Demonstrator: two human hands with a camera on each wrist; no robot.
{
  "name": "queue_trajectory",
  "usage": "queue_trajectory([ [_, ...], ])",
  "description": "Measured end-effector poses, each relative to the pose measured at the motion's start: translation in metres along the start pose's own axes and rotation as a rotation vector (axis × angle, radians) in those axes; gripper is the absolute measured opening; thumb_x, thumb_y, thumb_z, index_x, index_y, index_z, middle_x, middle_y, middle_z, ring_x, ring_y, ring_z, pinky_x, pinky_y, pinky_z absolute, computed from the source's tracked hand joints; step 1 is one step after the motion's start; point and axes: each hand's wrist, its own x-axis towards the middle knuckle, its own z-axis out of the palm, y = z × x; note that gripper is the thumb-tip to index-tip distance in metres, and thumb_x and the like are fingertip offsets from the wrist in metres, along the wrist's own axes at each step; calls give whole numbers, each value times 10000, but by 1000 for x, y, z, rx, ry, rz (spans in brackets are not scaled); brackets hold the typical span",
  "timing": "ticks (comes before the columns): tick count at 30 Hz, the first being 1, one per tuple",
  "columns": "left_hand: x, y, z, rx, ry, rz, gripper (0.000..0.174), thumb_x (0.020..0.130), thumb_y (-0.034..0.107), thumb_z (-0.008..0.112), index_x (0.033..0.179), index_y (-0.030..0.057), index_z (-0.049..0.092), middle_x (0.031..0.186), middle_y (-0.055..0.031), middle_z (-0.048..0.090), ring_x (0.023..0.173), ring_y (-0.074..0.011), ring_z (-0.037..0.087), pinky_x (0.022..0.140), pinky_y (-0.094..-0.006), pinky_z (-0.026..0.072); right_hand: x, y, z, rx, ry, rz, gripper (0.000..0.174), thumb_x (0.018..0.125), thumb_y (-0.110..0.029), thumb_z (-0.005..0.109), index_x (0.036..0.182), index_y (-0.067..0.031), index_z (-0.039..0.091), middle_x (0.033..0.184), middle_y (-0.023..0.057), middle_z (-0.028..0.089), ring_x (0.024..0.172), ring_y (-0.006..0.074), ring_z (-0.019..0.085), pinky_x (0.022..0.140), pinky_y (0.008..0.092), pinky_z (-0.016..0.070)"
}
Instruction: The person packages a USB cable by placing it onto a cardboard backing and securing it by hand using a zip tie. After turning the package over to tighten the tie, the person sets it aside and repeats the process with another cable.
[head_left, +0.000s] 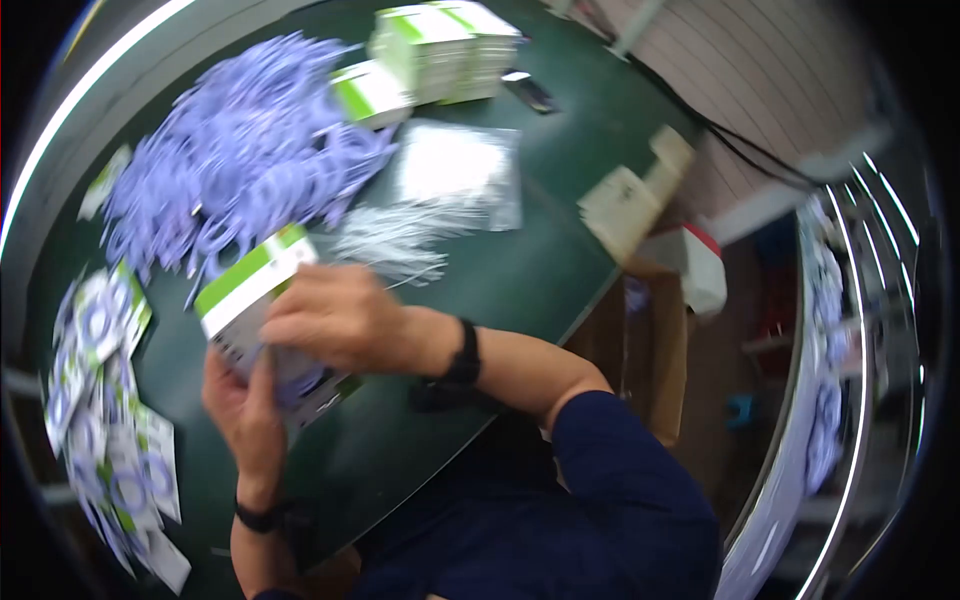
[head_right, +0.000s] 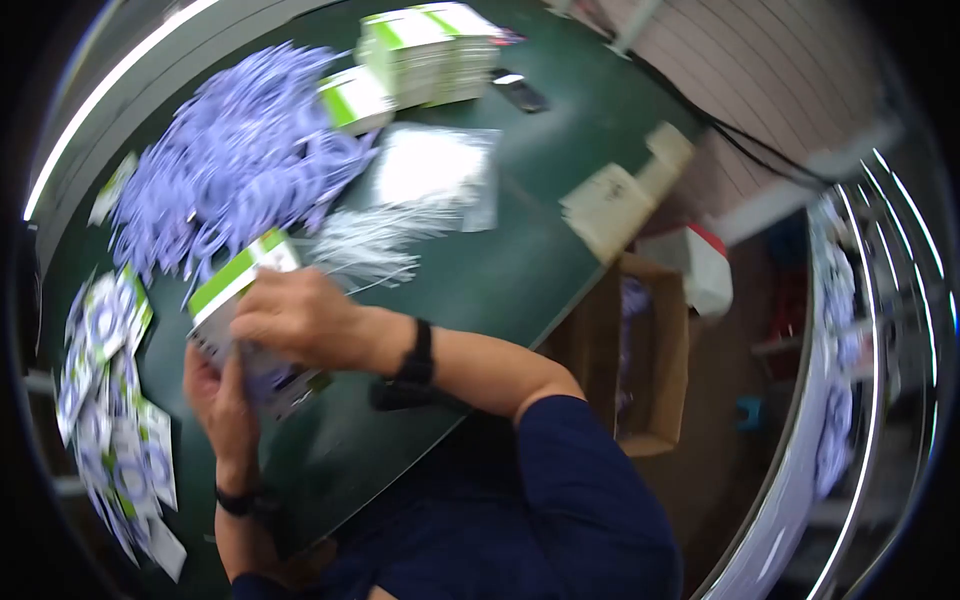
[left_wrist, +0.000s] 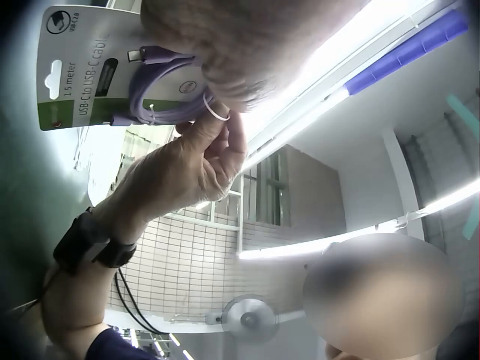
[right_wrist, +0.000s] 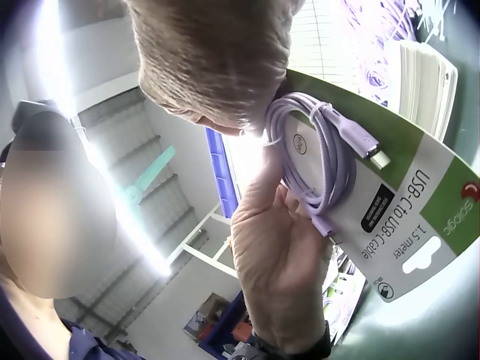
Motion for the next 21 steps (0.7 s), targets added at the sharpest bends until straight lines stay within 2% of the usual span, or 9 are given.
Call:
queue_trajectory([
  [2,2,-11,-9,-71,-31,-18,289,1067,118,623,1325,-5,581,1227,-90,676,1064,-132,652,940,-295,525,-1,0,2,-99,5,-100,134,776,-125,689,902,-97,654,882,38,659,805,259,659,633,377,560],
  [6,11,-14,-15,-106,-43,-46,360,1064,144,637,1365,-30,547,1274,-123,656,1088,-164,647,961,-319,516,1,2,7,-216,-51,-125,104,748,-169,708,775,-78,665,812,76,679,819,290,669,655,416,553],
  [9,18,-27,-28,-109,-95,-45,380,1066,145,630,1393,-23,534,1289,-130,653,1117,-186,649,974,-339,517,4,0,12,-254,-51,-35,112,728,-189,725,727,-85,687,796,72,692,823,291,686,654,439,554],
  [18,39,-35,3,-122,-284,-2,394,1052,152,648,1387,-35,557,1284,-119,662,1102,-190,670,968,-321,526,-7,-33,-45,-317,-117,145,124,757,-241,776,828,-139,780,826,57,712,857,289,700,678,463,558],
  [21,36,-19,25,-142,-354,-62,390,1045,144,657,1386,-20,561,1274,-117,666,1116,-179,658,968,-321,526,-17,-54,-72,-269,72,204,123,782,-185,789,881,-112,799,852,86,737,839,279,719,695,416,572],
])
